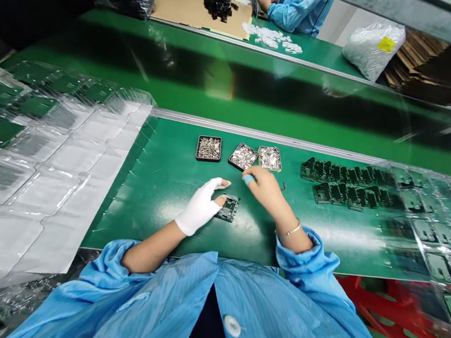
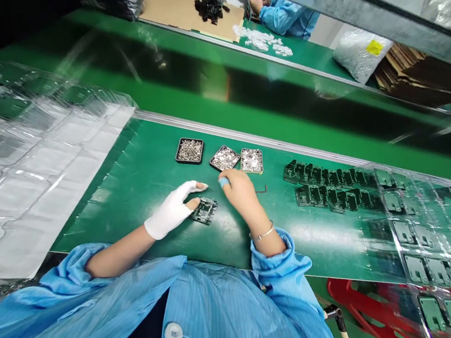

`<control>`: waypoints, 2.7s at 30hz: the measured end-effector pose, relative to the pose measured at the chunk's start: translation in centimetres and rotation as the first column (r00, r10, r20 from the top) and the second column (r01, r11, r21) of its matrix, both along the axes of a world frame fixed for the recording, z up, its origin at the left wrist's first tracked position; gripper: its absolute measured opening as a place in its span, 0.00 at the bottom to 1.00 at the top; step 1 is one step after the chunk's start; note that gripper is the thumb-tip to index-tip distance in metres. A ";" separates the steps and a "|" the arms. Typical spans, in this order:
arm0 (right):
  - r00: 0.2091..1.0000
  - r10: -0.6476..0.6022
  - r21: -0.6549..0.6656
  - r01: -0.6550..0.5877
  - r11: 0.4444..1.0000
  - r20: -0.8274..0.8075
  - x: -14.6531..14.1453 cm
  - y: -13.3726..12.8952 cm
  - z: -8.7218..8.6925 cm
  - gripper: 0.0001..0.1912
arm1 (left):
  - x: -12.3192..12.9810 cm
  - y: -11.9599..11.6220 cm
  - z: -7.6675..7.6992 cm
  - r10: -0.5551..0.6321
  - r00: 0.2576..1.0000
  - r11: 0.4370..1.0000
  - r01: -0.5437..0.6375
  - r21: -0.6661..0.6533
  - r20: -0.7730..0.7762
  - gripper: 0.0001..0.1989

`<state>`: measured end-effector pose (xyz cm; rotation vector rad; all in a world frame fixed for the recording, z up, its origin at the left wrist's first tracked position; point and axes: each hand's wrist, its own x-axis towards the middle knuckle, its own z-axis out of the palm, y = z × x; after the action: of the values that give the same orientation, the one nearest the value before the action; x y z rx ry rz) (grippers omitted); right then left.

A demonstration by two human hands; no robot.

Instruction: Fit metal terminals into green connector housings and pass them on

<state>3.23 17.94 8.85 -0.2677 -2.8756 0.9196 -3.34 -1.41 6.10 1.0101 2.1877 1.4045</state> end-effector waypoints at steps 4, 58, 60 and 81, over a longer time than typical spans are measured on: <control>0.976 -0.113 0.389 0.034 0.921 0.184 -4.1 2.4 0.2 0.14 | -0.8 -0.4 -0.3 0.049 0.996 0.998 -0.052 0.035 0.071 0.13; 1.000 0.005 -0.887 -0.008 0.462 -0.007 1.8 -3.5 0.4 0.11 | 0.0 0.7 3.0 -0.045 0.995 0.997 0.050 0.058 -0.093 0.11; 1.000 0.023 -0.862 -0.020 0.507 -0.010 2.1 -3.2 0.5 0.11 | -0.2 0.2 2.6 -0.055 0.990 0.995 0.065 0.077 -0.130 0.10; 0.947 0.188 -0.038 -0.205 0.978 -0.260 3.6 -2.7 -2.3 0.12 | 0.5 -0.9 -0.2 -0.132 0.884 0.989 0.090 -0.114 -0.448 0.20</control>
<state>6.80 15.21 6.59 0.1283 -2.6705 0.9979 -2.81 -2.28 5.85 1.5309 2.4347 1.0848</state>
